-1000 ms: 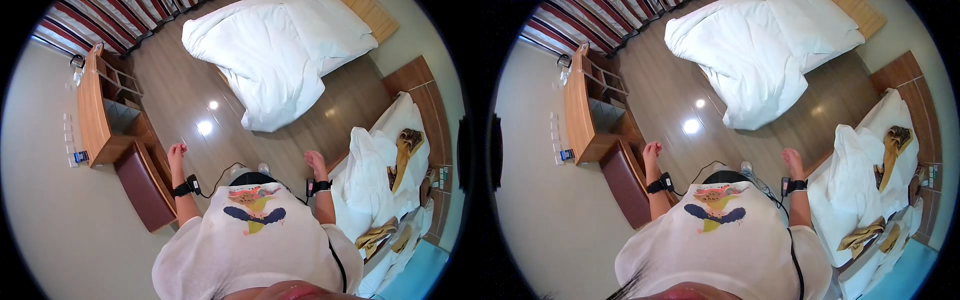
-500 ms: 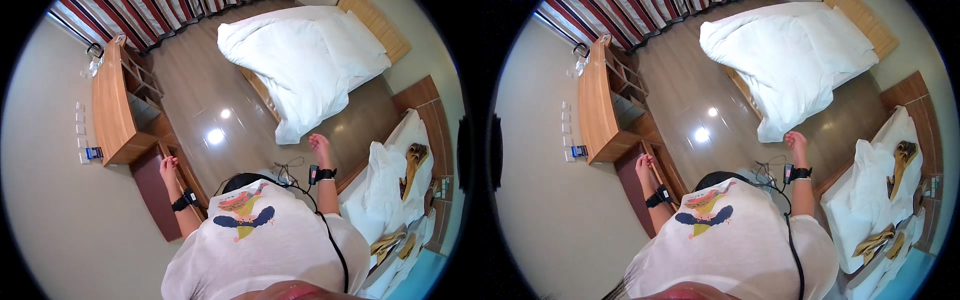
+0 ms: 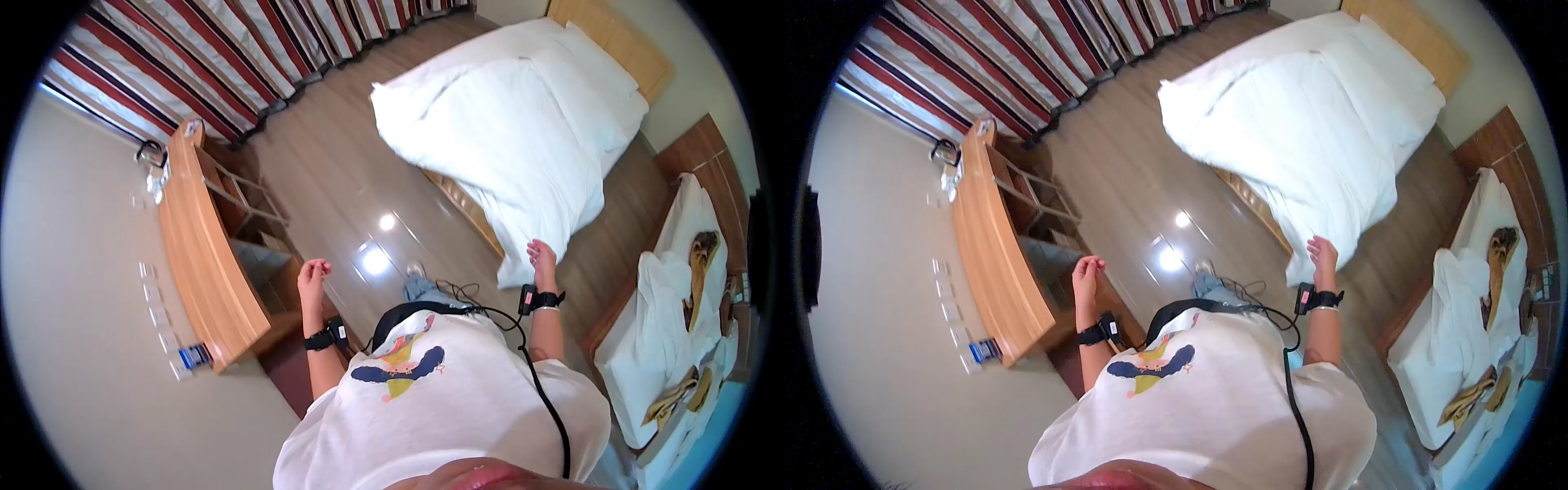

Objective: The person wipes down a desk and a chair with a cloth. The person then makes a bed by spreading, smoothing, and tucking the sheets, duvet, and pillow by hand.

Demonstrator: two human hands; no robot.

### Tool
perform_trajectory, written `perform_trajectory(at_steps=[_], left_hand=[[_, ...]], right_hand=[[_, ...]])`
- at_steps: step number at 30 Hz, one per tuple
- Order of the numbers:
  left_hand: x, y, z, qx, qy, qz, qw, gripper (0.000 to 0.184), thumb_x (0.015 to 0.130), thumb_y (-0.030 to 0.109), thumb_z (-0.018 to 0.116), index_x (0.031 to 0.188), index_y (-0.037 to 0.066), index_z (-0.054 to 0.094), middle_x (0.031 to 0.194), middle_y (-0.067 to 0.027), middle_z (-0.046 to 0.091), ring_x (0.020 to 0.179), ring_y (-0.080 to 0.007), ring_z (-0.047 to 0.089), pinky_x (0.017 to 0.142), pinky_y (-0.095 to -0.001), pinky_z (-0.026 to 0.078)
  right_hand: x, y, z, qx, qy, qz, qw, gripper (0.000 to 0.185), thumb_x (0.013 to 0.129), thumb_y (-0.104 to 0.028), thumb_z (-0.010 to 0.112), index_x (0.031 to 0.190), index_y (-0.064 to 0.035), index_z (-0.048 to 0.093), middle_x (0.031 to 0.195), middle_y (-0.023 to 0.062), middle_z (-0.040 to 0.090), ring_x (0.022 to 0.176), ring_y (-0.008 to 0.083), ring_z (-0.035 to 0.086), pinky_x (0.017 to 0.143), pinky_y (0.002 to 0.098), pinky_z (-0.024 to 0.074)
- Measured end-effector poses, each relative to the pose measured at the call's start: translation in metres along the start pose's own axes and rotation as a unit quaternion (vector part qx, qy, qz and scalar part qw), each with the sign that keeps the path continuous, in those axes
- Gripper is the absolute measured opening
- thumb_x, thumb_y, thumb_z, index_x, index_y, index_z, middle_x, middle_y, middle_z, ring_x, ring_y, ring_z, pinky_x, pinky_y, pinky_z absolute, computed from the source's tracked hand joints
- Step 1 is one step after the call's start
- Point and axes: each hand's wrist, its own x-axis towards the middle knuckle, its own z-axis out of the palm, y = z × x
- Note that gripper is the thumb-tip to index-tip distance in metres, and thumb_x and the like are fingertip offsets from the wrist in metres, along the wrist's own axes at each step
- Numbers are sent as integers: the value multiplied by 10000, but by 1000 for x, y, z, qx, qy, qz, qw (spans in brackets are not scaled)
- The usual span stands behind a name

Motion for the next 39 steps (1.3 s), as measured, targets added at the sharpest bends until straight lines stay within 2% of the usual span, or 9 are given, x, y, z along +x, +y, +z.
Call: perform_trajectory(at_steps=[3,7,13,19,23,28,34,35,39], left_hand=[[65,36,-11,4,-28,-2,1000,147,825,135,426,830,22,520,721,-30,553,655,-93,509,585,-189,368],[133,72,-48,28,41,76,996,162,832,130,416,833,3,516,740,-50,548,685,-107,513,648,-211,409],[203,58,-123,-41,183,-45,981,200,816,199,436,904,44,525,800,-41,574,684,-71,519,545,-153,349],[348,25,-193,-136,308,-130,933,187,800,168,419,889,40,521,772,-32,564,621,-69,505,472,-137,337],[468,51,-174,-67,208,-100,971,166,801,159,416,865,48,522,721,-35,561,596,-73,509,448,-129,350],[615,96,-78,31,-36,-30,998,164,816,204,437,862,77,530,756,-20,570,692,-85,536,513,-154,332],[734,146,86,72,-283,38,956,163,822,199,438,863,71,530,755,-14,568,703,-85,523,559,-166,335],[747,153,110,51,-331,52,941,158,821,192,440,859,68,531,758,-14,569,695,-78,517,559,-165,335],[806,171,189,80,-392,24,916,152,820,182,440,853,66,531,764,-18,569,680,-69,507,560,-164,340]], right_hand=[[30,-17,57,24,3,17,1000,225,753,-209,453,896,-58,539,786,44,567,670,109,521,545,193,369],[73,-42,151,-15,-66,-27,997,210,749,-213,458,876,-69,545,784,46,574,672,103,520,563,203,370],[103,-90,296,-184,-227,-75,953,180,761,-180,419,833,-75,547,742,35,578,665,103,531,604,215,375],[166,-104,375,-84,-47,-141,985,174,759,-156,410,821,-68,548,698,34,576,639,94,521,562,213,361],[174,-107,409,10,65,-78,995,188,738,-161,419,834,-68,551,721,37,571,643,98,515,579,218,370],[175,-104,432,-36,54,-61,996,185,760,-191,413,825,-83,549,728,30,574,666,101,526,591,214,374],[213,-56,430,52,193,9,980,213,736,-265,472,841,-96,546,743,28,573,662,94,526,582,221,372],[220,-46,429,97,219,7,971,180,740,-222,466,818,-80,544,703,37,583,587,96,532,488,212,360],[255,13,424,136,314,69,937,170,731,-183,484,816,-44,532,706,66,579,522,109,518,388,192,324]])
